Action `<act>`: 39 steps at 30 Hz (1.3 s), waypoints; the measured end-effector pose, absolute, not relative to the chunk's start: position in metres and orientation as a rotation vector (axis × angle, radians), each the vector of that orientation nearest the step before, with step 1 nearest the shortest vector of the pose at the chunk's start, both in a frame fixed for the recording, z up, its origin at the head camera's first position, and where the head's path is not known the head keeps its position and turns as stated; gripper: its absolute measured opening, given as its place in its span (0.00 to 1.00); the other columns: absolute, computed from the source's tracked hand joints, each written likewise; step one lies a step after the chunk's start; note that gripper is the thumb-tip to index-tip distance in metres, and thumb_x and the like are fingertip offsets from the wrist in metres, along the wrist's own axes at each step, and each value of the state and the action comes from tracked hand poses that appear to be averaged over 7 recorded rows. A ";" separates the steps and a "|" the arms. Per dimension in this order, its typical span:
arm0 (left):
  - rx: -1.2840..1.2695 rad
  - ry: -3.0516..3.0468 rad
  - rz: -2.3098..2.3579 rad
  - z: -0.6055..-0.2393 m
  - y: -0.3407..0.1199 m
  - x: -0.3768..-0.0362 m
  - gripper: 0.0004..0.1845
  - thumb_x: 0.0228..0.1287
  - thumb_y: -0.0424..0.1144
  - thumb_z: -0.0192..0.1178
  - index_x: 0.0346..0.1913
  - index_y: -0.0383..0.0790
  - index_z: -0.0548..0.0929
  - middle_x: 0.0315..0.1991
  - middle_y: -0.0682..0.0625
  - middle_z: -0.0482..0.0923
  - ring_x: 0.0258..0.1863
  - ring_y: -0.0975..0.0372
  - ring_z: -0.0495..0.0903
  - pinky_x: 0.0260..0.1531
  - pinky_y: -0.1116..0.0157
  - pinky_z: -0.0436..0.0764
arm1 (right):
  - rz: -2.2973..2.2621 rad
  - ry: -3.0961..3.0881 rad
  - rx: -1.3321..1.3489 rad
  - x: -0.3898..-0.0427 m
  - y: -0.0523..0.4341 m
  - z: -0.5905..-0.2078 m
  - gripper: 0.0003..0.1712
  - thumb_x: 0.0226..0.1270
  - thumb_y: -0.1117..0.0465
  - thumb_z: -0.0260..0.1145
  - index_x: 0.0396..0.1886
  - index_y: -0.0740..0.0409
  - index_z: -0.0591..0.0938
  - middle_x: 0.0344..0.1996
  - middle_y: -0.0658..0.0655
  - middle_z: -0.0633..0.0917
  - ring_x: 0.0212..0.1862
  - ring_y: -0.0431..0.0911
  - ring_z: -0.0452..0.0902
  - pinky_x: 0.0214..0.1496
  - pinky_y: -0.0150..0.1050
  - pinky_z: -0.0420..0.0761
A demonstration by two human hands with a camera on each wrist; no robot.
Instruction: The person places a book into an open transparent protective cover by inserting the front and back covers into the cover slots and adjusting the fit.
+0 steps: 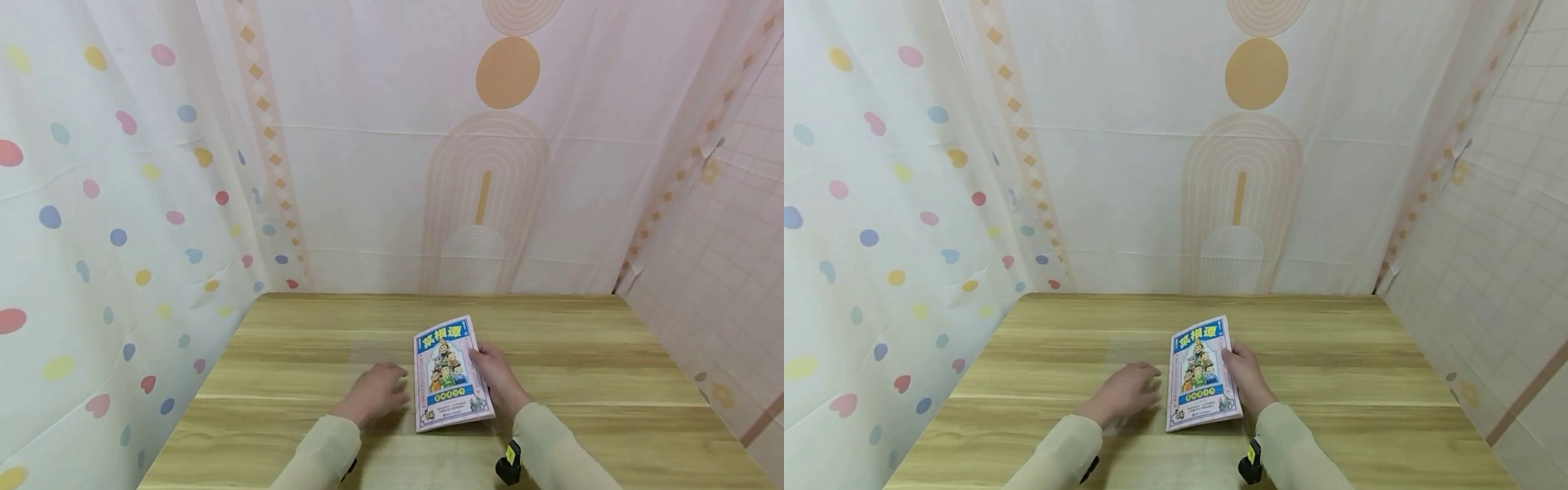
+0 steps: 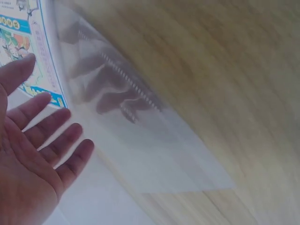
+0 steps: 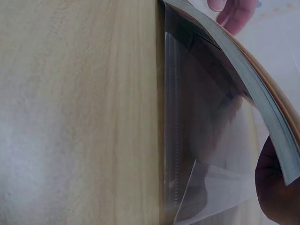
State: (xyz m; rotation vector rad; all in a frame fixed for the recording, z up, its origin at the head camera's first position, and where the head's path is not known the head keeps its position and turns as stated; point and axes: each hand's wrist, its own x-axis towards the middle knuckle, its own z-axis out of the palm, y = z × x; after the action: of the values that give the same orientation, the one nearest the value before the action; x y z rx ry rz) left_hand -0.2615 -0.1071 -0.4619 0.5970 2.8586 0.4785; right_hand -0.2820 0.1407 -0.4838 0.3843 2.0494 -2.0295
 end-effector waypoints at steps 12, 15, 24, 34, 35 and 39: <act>0.707 2.733 0.345 -0.469 -0.099 -0.258 0.36 0.57 0.58 0.69 0.67 0.45 0.76 0.71 0.49 0.68 0.72 0.48 0.62 0.69 0.48 0.61 | -2.003 2.085 0.398 -0.280 0.141 -0.486 0.25 0.80 0.59 0.48 0.68 0.71 0.68 0.46 0.64 0.81 0.42 0.48 0.80 0.44 0.40 0.79; 0.708 2.730 0.329 -0.471 -0.099 -0.257 0.37 0.56 0.59 0.70 0.66 0.46 0.76 0.71 0.50 0.68 0.72 0.48 0.61 0.69 0.48 0.61 | -1.996 2.096 0.406 -0.279 0.141 -0.487 0.26 0.80 0.59 0.48 0.68 0.72 0.67 0.48 0.65 0.81 0.45 0.50 0.79 0.48 0.42 0.78; 0.696 2.714 0.314 -0.472 -0.097 -0.254 0.37 0.55 0.59 0.70 0.65 0.46 0.77 0.72 0.51 0.66 0.72 0.49 0.61 0.67 0.47 0.64 | -1.914 2.143 0.432 -0.279 0.144 -0.495 0.27 0.80 0.59 0.47 0.71 0.71 0.65 0.55 0.67 0.79 0.52 0.54 0.77 0.60 0.53 0.74; 0.694 2.698 0.320 -0.475 -0.096 -0.255 0.37 0.55 0.59 0.71 0.66 0.48 0.77 0.73 0.52 0.64 0.73 0.50 0.60 0.67 0.48 0.65 | -1.663 2.367 0.396 -0.278 0.149 -0.499 0.26 0.79 0.59 0.49 0.66 0.73 0.70 0.51 0.66 0.81 0.51 0.56 0.76 0.61 0.58 0.72; 0.691 2.698 0.320 -0.475 -0.096 -0.255 0.37 0.55 0.59 0.71 0.66 0.48 0.77 0.73 0.52 0.64 0.73 0.50 0.61 0.67 0.48 0.65 | -1.615 2.398 0.396 -0.277 0.150 -0.499 0.26 0.78 0.59 0.50 0.66 0.73 0.71 0.50 0.66 0.81 0.50 0.55 0.76 0.60 0.58 0.73; 0.686 2.699 0.320 -0.475 -0.095 -0.255 0.37 0.54 0.59 0.72 0.65 0.48 0.78 0.73 0.53 0.65 0.72 0.51 0.62 0.67 0.49 0.65 | -1.440 2.516 0.388 -0.275 0.150 -0.498 0.25 0.77 0.58 0.53 0.64 0.72 0.73 0.50 0.65 0.81 0.48 0.55 0.76 0.59 0.59 0.74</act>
State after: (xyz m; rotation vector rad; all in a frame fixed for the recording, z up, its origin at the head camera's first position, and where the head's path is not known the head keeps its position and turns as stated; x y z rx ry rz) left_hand -0.2551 -0.0953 -0.4746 0.6858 2.6993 0.3201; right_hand -0.2747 0.1500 -0.4984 0.3885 2.5159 -1.4398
